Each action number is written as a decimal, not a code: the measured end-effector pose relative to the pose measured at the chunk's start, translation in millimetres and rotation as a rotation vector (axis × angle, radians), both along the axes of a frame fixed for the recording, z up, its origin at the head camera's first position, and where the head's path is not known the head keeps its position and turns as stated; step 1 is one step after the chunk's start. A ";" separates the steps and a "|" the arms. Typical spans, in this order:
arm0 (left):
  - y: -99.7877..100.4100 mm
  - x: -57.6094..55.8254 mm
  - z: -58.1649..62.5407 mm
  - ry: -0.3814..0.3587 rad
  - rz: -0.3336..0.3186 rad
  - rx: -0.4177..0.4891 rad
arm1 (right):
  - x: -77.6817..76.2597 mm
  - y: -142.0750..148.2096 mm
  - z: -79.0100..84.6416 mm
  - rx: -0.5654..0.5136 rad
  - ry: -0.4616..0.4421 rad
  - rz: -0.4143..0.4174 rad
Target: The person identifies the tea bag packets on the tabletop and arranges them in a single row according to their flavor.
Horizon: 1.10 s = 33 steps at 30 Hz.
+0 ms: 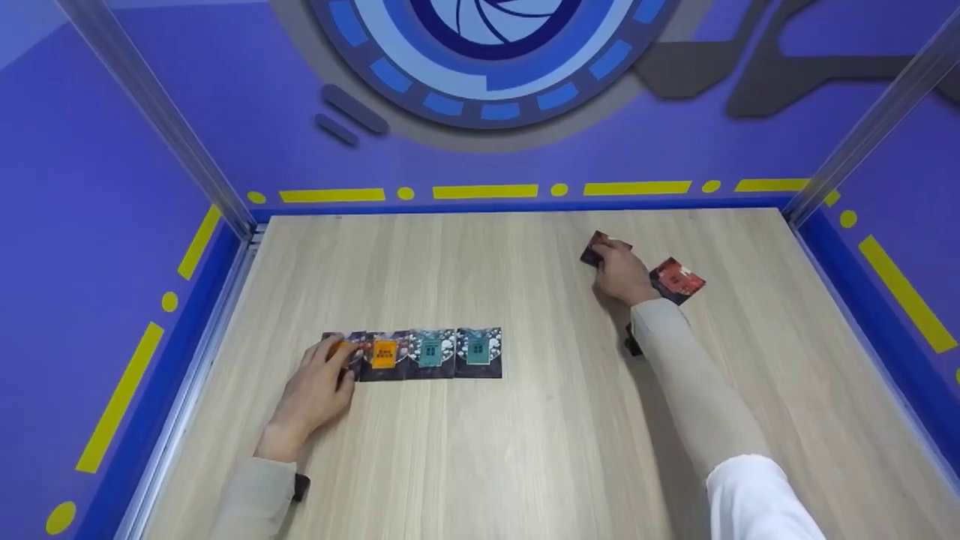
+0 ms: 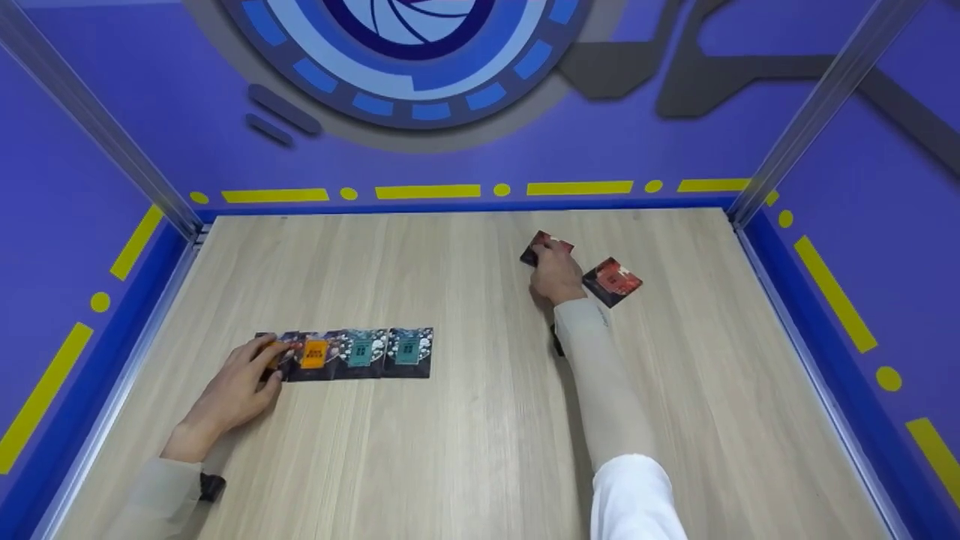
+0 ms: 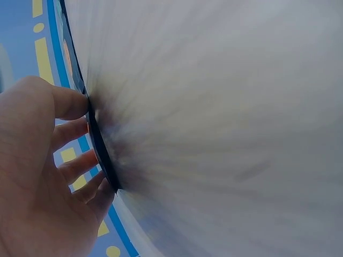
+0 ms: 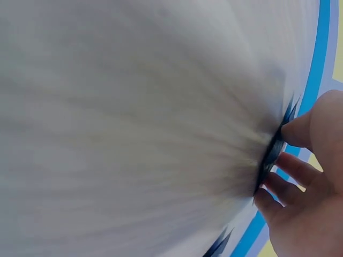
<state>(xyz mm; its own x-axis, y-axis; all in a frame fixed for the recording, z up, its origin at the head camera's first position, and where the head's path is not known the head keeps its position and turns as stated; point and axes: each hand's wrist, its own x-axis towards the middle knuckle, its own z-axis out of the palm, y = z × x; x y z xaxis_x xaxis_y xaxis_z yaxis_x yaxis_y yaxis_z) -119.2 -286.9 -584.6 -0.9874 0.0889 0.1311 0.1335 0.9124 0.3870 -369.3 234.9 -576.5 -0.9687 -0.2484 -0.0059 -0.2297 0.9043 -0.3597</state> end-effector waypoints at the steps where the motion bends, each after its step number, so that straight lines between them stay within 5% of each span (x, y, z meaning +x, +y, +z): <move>1: 0.3 -0.2 0.1 0.000 0.001 0.000 | 0.9 -0.5 1.0 0.008 -0.007 0.002; 11: 0.9 -0.8 -1.6 -0.003 -0.010 -0.001 | 11.8 -3.1 8.0 0.089 -0.005 0.064; 33: -2.4 0.3 -2.1 0.004 -0.016 0.000 | 41.1 -7.4 6.1 0.090 0.021 0.158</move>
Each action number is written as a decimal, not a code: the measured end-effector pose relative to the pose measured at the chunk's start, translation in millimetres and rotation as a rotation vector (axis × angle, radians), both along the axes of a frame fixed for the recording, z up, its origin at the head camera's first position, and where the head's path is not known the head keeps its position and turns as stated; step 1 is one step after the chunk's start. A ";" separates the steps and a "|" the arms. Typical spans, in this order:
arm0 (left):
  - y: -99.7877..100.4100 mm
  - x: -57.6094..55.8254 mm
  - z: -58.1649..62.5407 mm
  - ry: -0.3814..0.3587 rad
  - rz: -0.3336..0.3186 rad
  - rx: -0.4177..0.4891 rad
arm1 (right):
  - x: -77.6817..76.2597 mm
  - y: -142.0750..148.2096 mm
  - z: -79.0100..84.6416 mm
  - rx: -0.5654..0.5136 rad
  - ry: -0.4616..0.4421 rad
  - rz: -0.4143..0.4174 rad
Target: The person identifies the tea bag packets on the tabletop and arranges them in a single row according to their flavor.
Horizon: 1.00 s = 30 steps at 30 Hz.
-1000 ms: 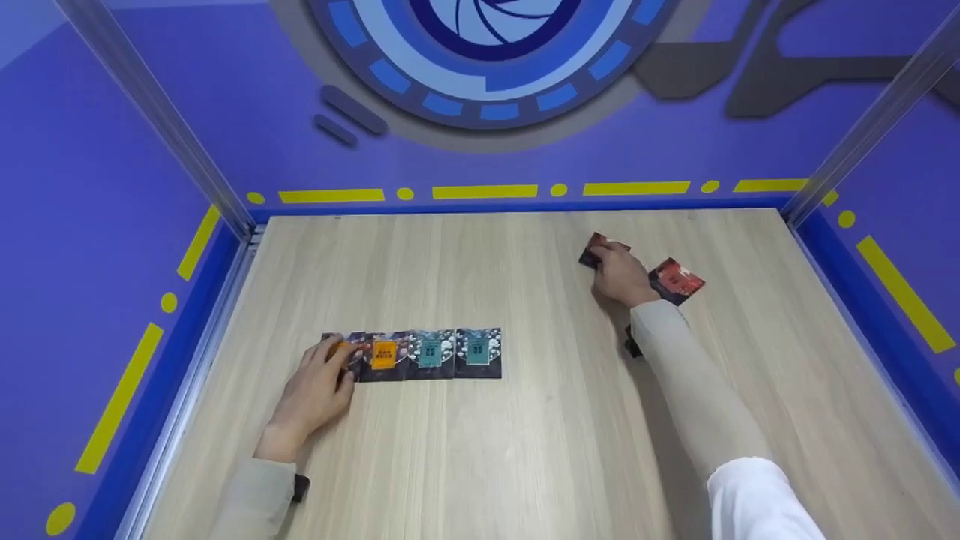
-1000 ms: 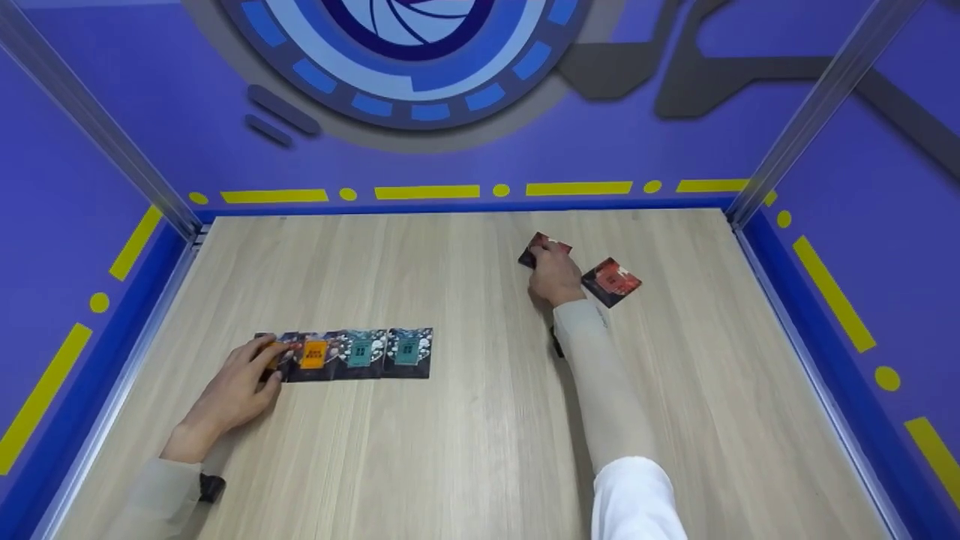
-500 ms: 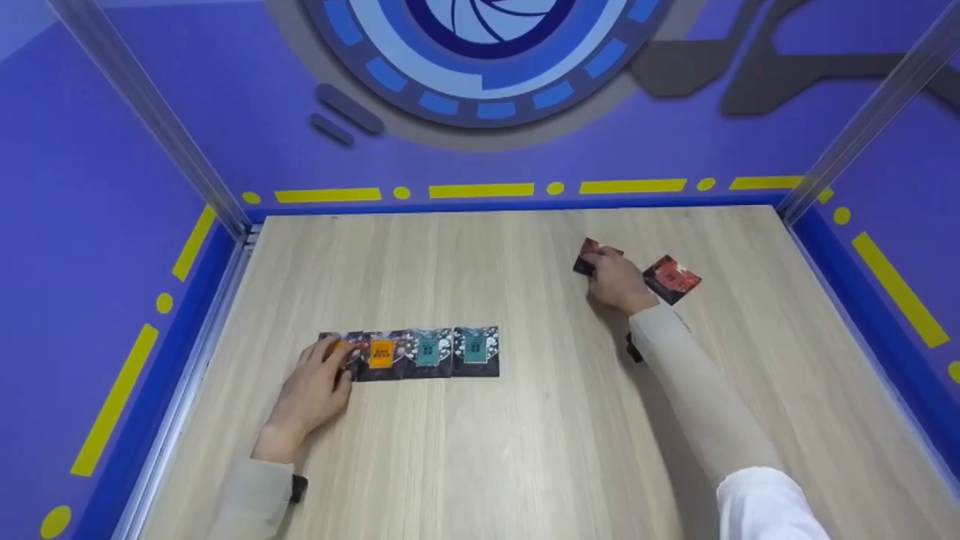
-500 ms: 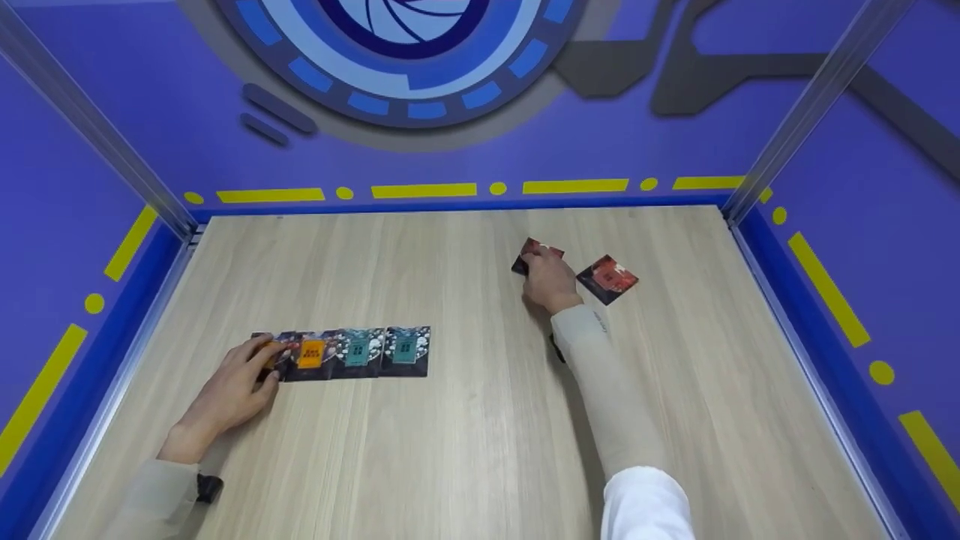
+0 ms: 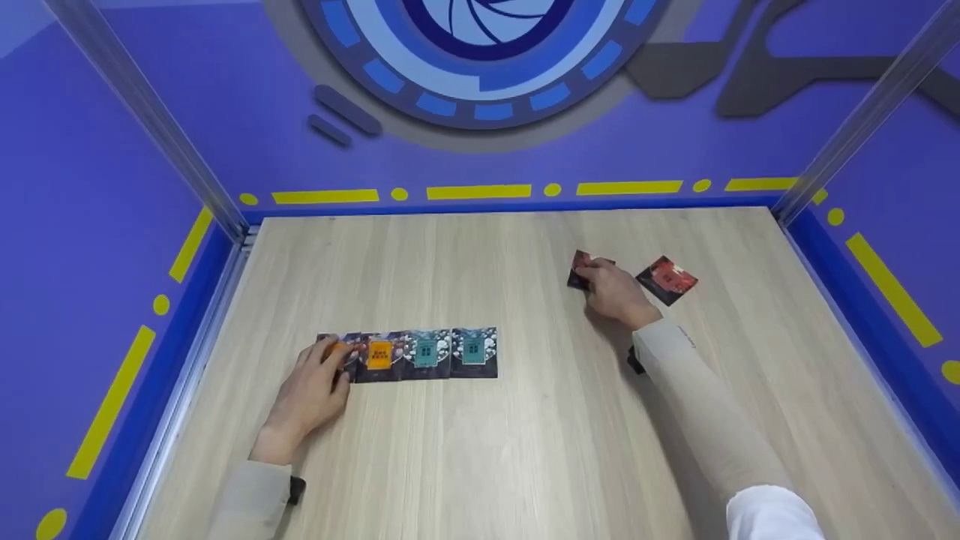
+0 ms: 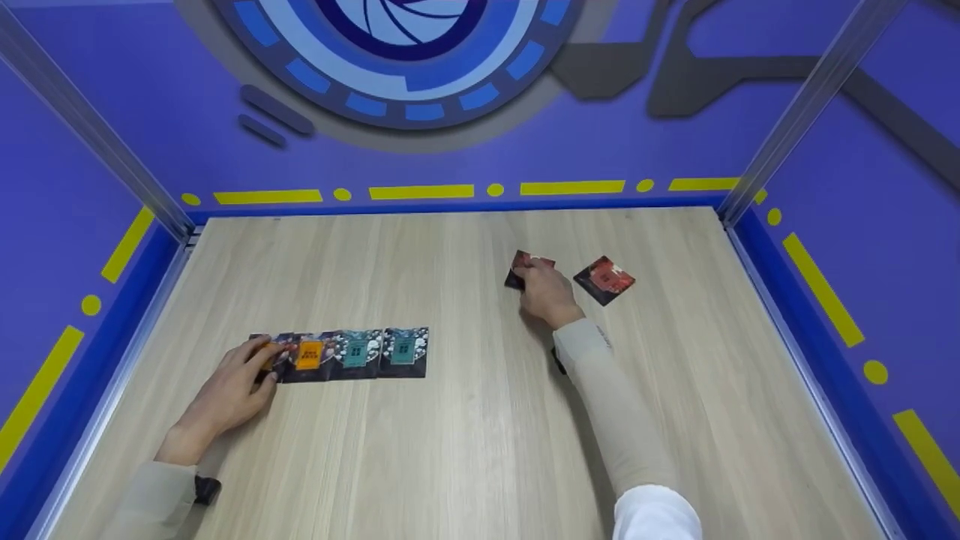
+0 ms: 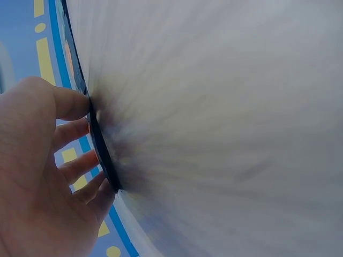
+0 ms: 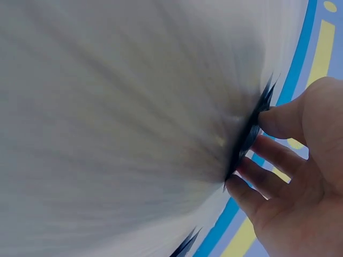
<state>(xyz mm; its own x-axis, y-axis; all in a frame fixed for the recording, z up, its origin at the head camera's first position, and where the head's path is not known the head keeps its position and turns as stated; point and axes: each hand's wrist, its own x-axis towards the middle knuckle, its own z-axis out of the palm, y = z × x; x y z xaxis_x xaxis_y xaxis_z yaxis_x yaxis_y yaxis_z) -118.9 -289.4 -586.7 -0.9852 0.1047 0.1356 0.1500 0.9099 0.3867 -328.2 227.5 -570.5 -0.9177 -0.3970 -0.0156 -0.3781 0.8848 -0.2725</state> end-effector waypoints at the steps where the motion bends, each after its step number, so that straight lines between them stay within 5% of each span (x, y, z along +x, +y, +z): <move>1: 0.1 0.0 -0.1 -0.001 0.001 0.001 | 1.7 -0.5 0.3 -0.001 -0.003 0.005; 21: 4.0 1.2 0.4 -0.034 0.015 0.011 | 40.8 -2.6 4.5 -0.025 0.078 0.140; 30: 3.1 0.3 2.3 -0.040 0.017 0.002 | 56.8 -9.8 5.0 -0.013 0.012 0.105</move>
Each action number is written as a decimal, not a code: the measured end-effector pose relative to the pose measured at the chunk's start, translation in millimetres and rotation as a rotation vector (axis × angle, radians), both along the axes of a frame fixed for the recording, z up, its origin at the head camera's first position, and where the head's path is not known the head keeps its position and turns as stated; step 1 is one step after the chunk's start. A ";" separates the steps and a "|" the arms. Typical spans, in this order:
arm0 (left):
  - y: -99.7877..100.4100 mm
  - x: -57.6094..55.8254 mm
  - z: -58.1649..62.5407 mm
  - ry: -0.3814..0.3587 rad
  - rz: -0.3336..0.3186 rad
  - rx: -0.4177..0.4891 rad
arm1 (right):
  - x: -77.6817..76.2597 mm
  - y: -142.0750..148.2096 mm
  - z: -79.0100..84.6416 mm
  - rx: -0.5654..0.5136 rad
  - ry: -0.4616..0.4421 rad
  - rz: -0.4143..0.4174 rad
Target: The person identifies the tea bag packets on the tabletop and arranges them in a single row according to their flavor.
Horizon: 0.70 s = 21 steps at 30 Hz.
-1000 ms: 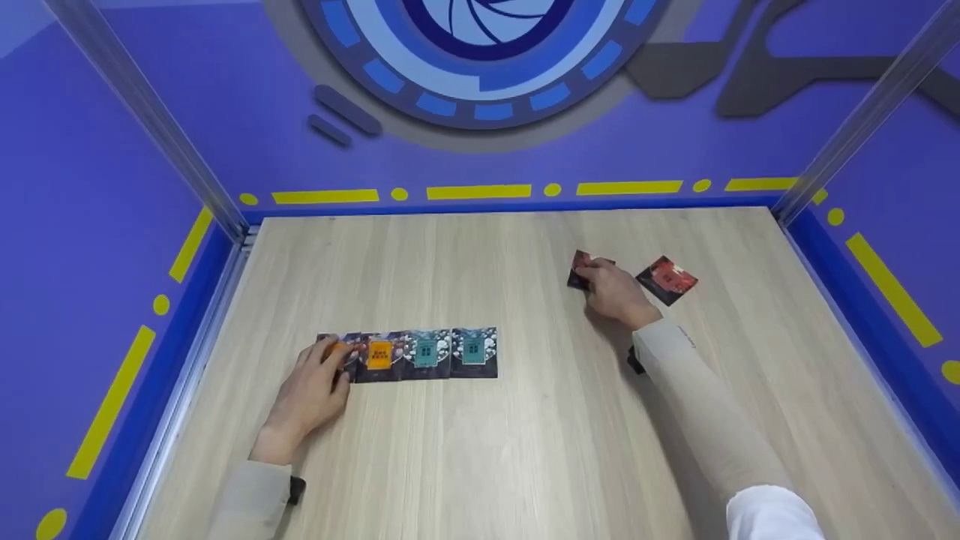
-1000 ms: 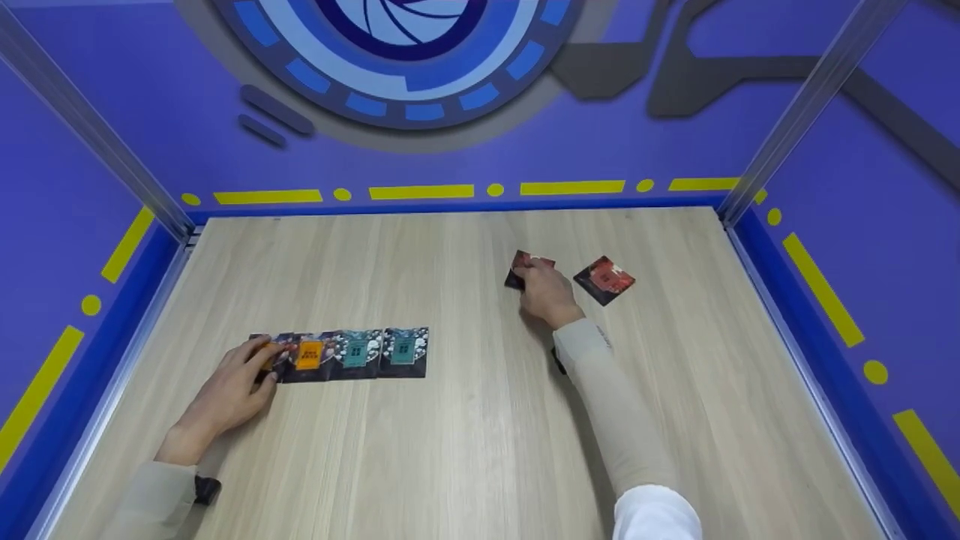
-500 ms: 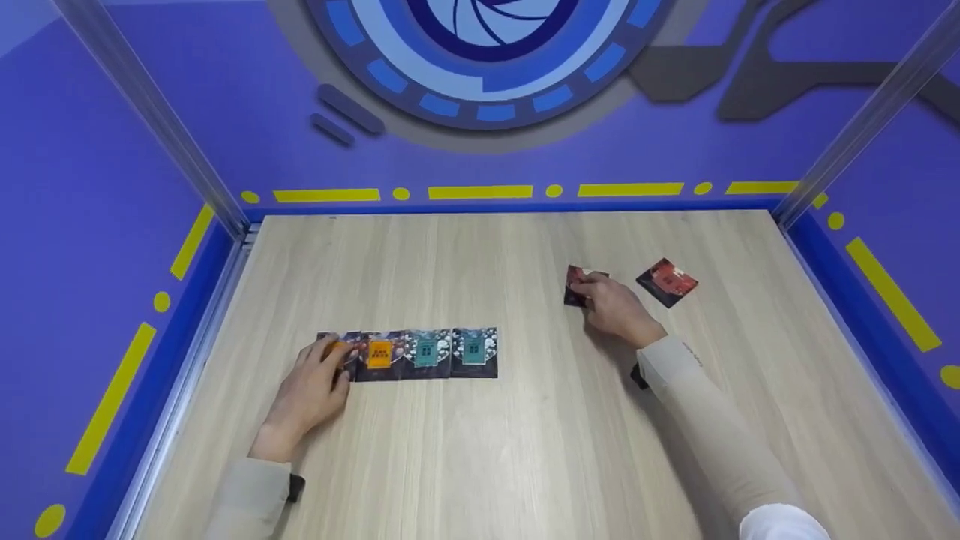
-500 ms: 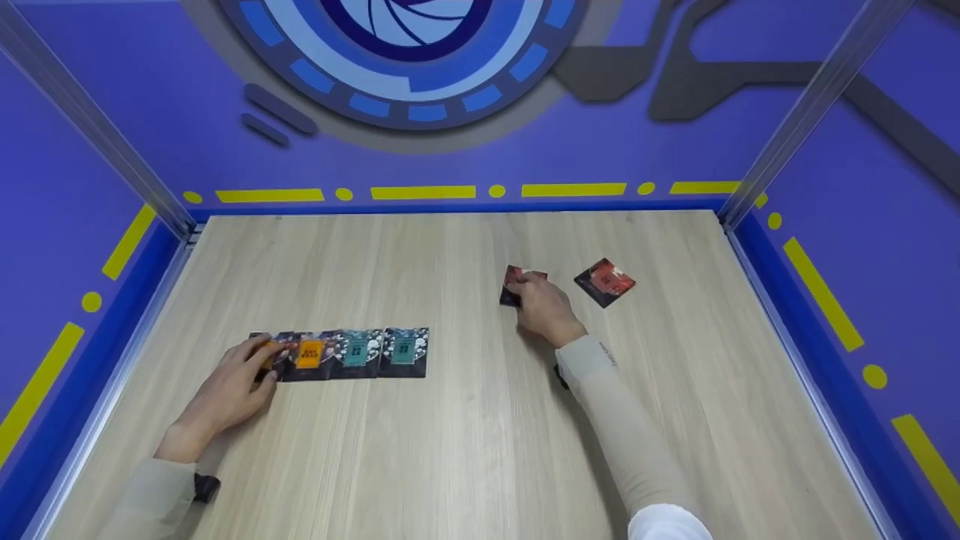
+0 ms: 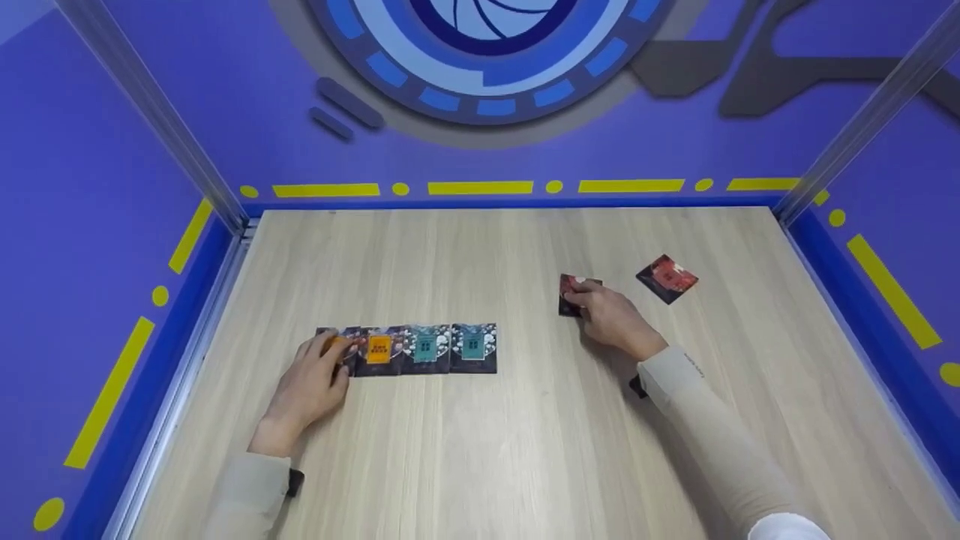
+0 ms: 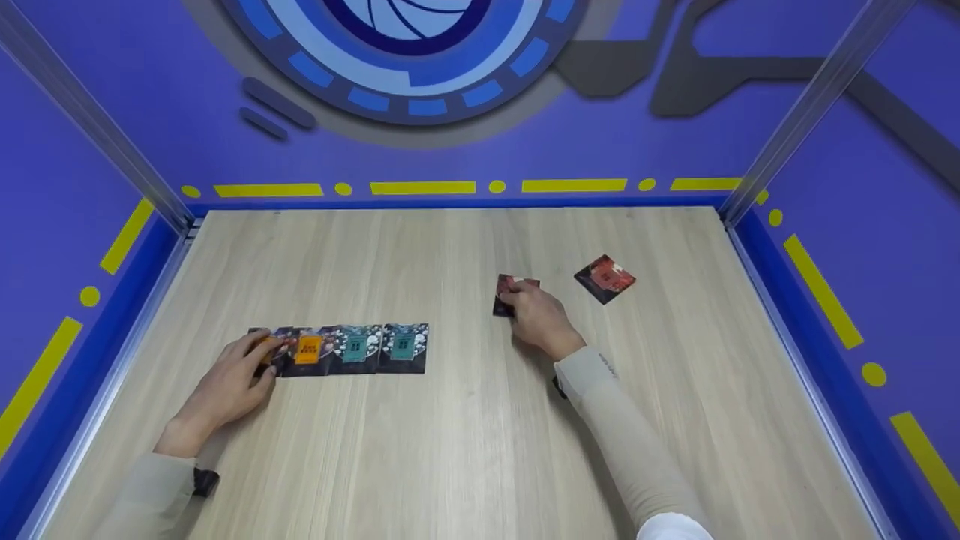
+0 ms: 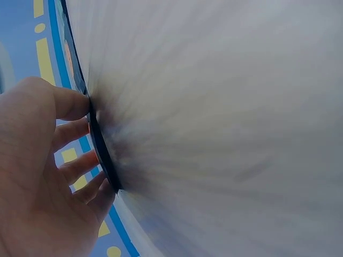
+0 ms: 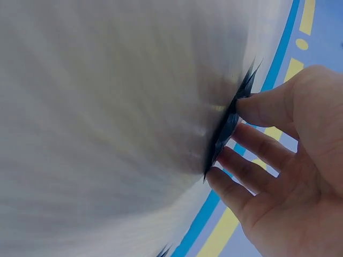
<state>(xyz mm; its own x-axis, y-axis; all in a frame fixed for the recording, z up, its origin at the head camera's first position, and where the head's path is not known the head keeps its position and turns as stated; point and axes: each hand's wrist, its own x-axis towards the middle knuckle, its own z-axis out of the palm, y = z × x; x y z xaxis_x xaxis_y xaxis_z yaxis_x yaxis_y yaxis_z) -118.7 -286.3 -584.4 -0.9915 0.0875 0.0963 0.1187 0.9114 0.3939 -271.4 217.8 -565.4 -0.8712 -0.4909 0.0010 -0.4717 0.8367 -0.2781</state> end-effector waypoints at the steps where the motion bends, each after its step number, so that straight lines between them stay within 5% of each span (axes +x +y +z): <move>1: -0.3 -0.4 0.5 0.001 -0.002 0.001 | 1.1 -0.8 -0.4 -0.001 0.000 -0.003; 21: -2.2 -0.6 0.5 0.016 -0.015 0.004 | 26.9 -20.7 -6.6 -0.076 0.114 0.129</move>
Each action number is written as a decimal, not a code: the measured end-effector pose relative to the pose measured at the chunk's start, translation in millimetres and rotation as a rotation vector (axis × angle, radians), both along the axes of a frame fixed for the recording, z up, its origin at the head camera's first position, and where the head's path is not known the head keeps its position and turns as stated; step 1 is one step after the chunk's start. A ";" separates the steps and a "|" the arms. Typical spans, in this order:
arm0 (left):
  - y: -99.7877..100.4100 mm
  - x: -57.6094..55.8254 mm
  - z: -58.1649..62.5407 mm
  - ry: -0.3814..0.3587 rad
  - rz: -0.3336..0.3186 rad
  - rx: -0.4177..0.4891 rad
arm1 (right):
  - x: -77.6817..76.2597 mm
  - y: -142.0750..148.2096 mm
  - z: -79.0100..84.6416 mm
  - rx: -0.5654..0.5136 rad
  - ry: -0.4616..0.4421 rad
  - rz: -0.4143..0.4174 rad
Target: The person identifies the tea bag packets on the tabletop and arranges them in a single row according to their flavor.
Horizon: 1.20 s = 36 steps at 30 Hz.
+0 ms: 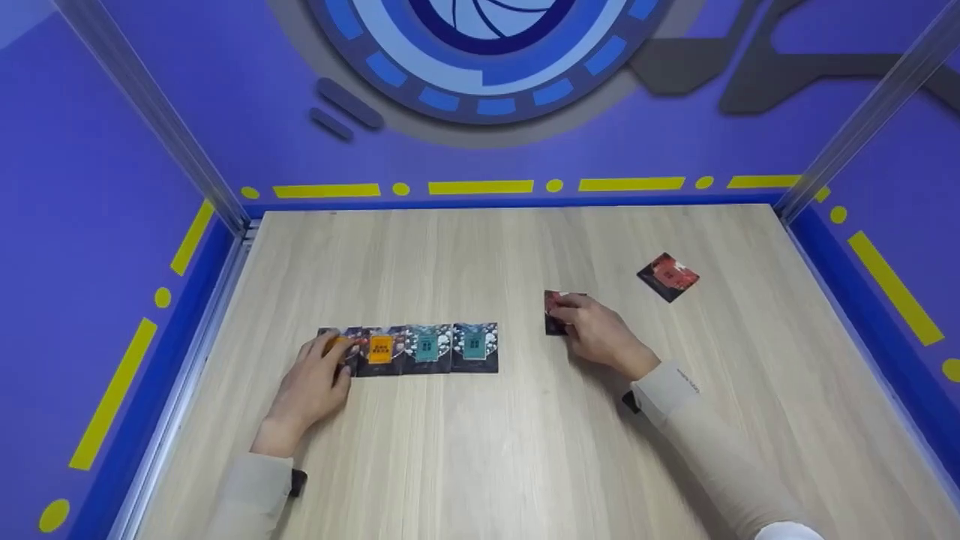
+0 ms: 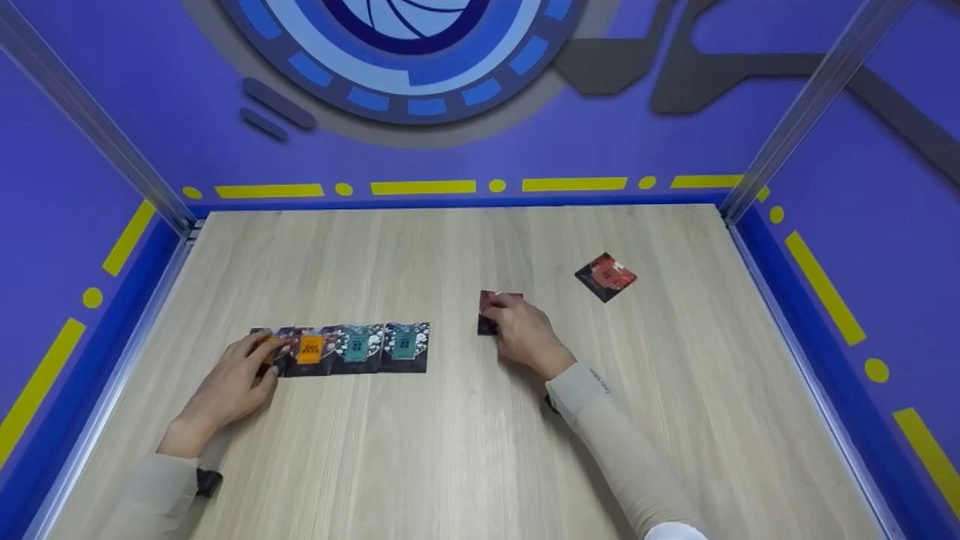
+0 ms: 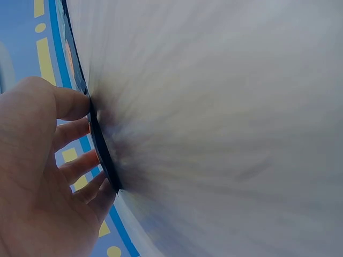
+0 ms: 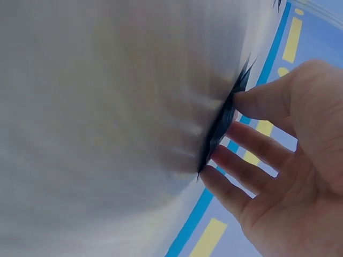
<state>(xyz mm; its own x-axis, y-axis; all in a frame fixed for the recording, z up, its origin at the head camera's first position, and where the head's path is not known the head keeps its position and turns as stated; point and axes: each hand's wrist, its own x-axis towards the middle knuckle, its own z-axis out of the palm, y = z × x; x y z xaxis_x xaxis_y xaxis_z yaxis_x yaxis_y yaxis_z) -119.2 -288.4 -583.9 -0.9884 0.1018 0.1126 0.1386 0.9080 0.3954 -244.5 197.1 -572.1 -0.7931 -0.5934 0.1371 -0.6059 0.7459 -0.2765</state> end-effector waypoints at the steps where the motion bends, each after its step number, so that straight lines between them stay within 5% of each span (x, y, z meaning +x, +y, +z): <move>1: 0.4 -0.6 -0.3 -0.002 0.000 -0.001 | 0.0 -0.5 0.1 -0.010 0.005 0.011; 20: 3.7 -9.4 -1.9 -0.002 -0.002 0.001 | 13.2 -12.1 3.7 -0.049 0.017 0.101; 36: 0.7 -1.0 0.7 0.003 0.007 -0.003 | 32.7 -42.9 0.1 -0.060 0.022 0.205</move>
<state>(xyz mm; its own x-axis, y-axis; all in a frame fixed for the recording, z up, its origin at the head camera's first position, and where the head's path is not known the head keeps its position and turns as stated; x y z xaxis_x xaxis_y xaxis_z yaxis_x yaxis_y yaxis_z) -120.2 -287.8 -583.2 -0.9888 0.0948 0.1150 0.1329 0.9101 0.3926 -211.8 154.2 -572.0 -0.6530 -0.7324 0.1930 -0.7498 0.5889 -0.3017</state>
